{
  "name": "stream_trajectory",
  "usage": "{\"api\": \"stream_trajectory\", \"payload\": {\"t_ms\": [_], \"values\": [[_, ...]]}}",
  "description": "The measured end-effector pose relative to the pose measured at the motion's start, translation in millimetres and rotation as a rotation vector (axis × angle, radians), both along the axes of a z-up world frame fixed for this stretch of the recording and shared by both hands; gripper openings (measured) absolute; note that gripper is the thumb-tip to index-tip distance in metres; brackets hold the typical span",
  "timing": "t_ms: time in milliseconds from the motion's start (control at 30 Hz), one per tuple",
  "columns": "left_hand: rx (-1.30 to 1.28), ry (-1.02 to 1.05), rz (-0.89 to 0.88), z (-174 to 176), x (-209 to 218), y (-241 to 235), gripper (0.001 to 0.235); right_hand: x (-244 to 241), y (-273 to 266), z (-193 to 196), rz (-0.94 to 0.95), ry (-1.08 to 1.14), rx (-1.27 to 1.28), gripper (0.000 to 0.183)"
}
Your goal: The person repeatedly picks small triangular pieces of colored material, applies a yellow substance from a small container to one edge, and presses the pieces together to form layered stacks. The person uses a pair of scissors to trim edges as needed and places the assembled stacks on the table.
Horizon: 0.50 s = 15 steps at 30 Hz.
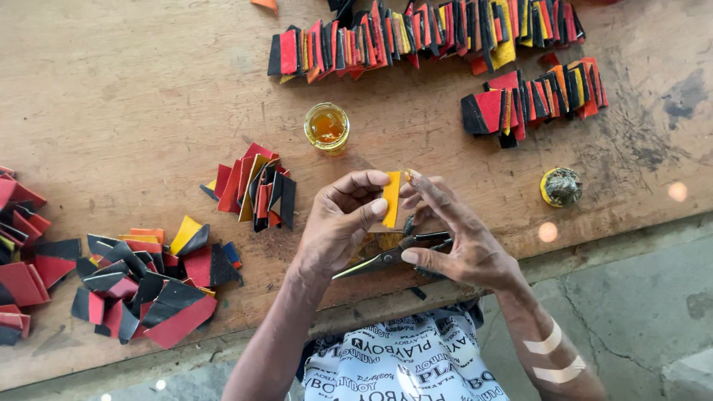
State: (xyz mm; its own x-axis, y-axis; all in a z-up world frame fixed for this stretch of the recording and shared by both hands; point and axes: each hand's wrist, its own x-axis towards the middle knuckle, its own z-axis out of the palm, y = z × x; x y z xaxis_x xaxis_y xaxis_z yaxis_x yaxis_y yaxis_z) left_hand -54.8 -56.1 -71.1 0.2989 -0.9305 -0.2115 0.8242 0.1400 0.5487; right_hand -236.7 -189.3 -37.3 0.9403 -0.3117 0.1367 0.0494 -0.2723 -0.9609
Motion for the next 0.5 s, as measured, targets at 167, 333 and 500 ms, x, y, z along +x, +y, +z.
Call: {"api": "stream_trajectory", "payload": {"t_ms": [167,333,500], "values": [[-0.021,0.050,-0.032,7.4,-0.2,-2.4,0.033,4.4,-0.9,0.6,0.001,0.040,0.073,0.100],[-0.035,0.090,-0.045,9.6,0.1,-4.0,0.034,8.3,-2.2,6.4,0.004,0.028,0.030,0.100],[-0.049,0.081,-0.043,5.8,0.3,-6.7,0.034,8.1,-5.2,1.9,-0.005,-0.014,-0.124,0.096]]}}
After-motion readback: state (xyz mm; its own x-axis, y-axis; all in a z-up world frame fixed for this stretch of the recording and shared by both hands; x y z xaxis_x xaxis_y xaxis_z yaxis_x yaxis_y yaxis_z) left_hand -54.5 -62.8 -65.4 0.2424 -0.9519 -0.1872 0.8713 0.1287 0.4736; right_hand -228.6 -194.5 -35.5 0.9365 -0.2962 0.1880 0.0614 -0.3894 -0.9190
